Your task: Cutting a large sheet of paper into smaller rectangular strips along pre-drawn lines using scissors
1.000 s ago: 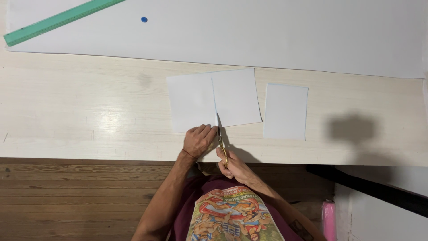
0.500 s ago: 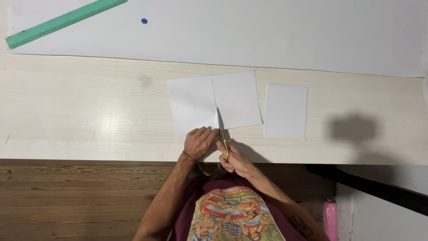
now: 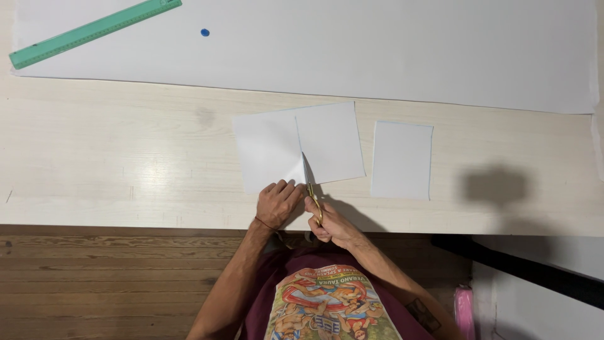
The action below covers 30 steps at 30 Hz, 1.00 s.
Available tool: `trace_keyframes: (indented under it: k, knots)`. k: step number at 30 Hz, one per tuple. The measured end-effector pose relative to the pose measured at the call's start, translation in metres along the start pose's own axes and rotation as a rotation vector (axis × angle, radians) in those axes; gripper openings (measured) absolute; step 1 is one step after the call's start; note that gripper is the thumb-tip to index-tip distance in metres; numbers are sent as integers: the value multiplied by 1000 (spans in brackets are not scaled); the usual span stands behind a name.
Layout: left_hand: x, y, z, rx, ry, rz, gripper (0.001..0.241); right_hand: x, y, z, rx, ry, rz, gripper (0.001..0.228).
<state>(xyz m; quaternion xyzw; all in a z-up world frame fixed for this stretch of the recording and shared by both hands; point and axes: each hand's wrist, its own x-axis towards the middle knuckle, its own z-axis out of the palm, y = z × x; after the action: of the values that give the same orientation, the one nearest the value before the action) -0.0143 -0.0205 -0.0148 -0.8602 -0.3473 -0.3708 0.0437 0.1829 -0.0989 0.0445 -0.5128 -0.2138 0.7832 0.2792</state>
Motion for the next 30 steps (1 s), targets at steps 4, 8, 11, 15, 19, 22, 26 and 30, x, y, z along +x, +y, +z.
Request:
trace_keyframes:
  k: [4, 8, 11, 15, 19, 22, 26, 30]
  knots:
    - [2, 5, -11, 17, -9, -28, 12, -5, -6, -1, 83, -16, 30, 65]
    - [-4, 12, -17, -18, -70, -42, 21, -11, -15, -3, 150, -44, 73, 63]
    - [-3, 21, -20, -10, -86, -45, 28, -13, -17, -1, 125, -37, 75, 61]
    - [1, 35, -24, 33, -167, -112, 37, -3, -4, -9, 107, -46, 66, 60]
    - [-8, 47, -18, 81, -230, -172, 40, 0, -1, -6, 65, -53, 65, 61]
    - [-9, 58, -20, 111, -373, -265, 52, -4, -8, 5, 9, -53, 29, 64]
    - [8, 73, -41, 149, -570, -337, 51, -9, -15, 17, -44, -45, -9, 66]
    - [14, 73, -45, 127, -576, -340, 52, 3, -6, 10, -61, -38, 0, 72]
